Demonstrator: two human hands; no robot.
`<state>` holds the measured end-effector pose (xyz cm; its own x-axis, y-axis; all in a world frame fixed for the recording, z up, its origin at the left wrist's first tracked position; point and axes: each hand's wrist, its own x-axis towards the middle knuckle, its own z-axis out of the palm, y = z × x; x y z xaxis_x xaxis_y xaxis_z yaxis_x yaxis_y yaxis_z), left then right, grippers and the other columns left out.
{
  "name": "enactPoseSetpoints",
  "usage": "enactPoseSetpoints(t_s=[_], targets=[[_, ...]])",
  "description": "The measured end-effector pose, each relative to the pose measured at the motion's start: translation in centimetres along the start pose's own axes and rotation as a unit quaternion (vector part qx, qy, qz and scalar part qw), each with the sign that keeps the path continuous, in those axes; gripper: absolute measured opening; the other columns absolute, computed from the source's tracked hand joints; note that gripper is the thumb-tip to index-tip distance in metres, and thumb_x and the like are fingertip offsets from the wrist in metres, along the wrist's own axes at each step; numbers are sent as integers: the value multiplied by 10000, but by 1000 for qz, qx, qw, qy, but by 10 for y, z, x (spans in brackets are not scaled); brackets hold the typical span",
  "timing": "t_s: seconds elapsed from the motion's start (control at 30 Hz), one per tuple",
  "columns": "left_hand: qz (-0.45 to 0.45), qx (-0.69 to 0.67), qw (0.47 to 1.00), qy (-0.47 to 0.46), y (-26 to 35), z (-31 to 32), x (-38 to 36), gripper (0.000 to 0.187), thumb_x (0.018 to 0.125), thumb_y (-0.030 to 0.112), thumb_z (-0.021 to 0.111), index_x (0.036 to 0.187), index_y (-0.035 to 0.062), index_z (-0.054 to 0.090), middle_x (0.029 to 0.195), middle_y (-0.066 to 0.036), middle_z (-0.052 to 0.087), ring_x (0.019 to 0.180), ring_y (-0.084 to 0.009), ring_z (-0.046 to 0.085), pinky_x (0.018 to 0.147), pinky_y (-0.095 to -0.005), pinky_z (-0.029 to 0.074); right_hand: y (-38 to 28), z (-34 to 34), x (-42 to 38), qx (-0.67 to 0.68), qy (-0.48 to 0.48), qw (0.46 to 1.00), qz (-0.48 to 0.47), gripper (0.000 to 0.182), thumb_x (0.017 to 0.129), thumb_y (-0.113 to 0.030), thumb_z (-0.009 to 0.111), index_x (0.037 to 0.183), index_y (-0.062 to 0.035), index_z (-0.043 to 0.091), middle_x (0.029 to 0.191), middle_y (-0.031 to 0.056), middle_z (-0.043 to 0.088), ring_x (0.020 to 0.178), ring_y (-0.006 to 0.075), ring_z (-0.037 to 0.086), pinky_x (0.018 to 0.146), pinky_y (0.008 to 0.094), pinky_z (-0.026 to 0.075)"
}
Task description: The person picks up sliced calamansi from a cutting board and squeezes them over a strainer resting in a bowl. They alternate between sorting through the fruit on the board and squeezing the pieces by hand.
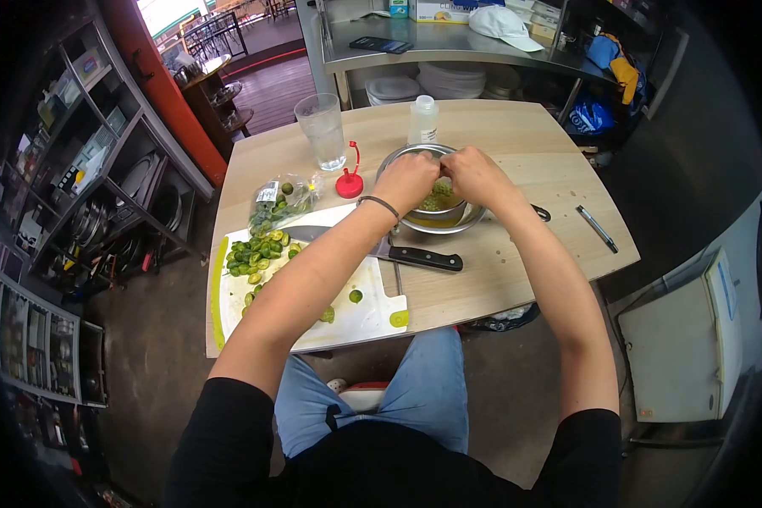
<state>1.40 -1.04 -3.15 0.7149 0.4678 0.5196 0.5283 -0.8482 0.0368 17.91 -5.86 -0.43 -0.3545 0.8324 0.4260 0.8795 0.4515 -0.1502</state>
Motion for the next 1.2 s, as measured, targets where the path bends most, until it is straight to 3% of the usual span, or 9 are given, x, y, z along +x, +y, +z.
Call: enactPoseSetpoints(t_s=[0.23,0.3,0.43,0.5,0.63,0.7,1.0,1.13,1.2], targets=[[3,4,1000,30,1,-4,0,188,728,4,596,913,2,628,883,-169,647,784,-343,655,708,-423,541,-7,-6,-4,-38,6,999,21,133,708,22,598,816,-26,658,797,196,663,793,379,638,704,457,517],[11,24,999,29,1,-9,3,175,748,5,582,918,4,620,877,-163,641,802,-335,657,690,-411,545,-9,-8,-4,-16,52,999,4,43,790,-36,599,809,-20,635,787,194,647,746,392,617,687,479,490],[0,23,998,51,7,-30,8,139,779,18,565,907,7,618,867,-153,634,791,-330,657,671,-405,548,-17,-29,-1,-10,46,997,54,110,789,-27,566,845,-25,661,801,195,659,788,377,639,699,465,515],[25,39,992,120,11,-37,12,123,808,35,548,911,17,614,865,-140,631,765,-318,660,662,-402,548,-20,-36,3,-25,88,996,11,118,828,-47,546,839,-24,662,785,203,655,777,379,641,696,464,516],[27,94,991,90,12,-35,15,122,818,50,551,921,21,608,875,-134,634,755,-304,662,658,-391,551,-18,-32,2,-33,74,996,24,132,845,-51,529,854,-19,657,788,212,652,769,382,641,696,462,519],[1,100,995,17,11,-31,11,120,827,57,542,921,21,607,879,-132,635,786,-295,666,672,-380,555,-13,-16,-1,-42,56,997,11,130,839,-48,519,865,-13,641,787,213,652,768,383,641,697,465,520],[36,40,996,69,7,-13,0,118,831,57,532,903,13,616,884,-136,638,807,-313,667,677,-402,552,-3,0,-11,-50,50,997,0,98,812,-46,544,874,-27,618,781,203,654,756,384,639,685,473,517],[-1,38,997,61,15,-31,7,119,831,65,542,831,14,649,877,-146,657,817,-289,682,710,-372,561,-12,-21,-7,-18,55,998,5,129,815,-45,545,908,-39,634,789,205,655,760,382,641,690,476,516],[20,22,991,133,14,-37,10,132,840,73,533,861,21,653,882,-143,654,834,-293,678,714,-373,559,-23,-34,-5,-33,80,995,49,153,824,-58,555,937,-60,658,805,197,661,775,376,645,693,464,521]])
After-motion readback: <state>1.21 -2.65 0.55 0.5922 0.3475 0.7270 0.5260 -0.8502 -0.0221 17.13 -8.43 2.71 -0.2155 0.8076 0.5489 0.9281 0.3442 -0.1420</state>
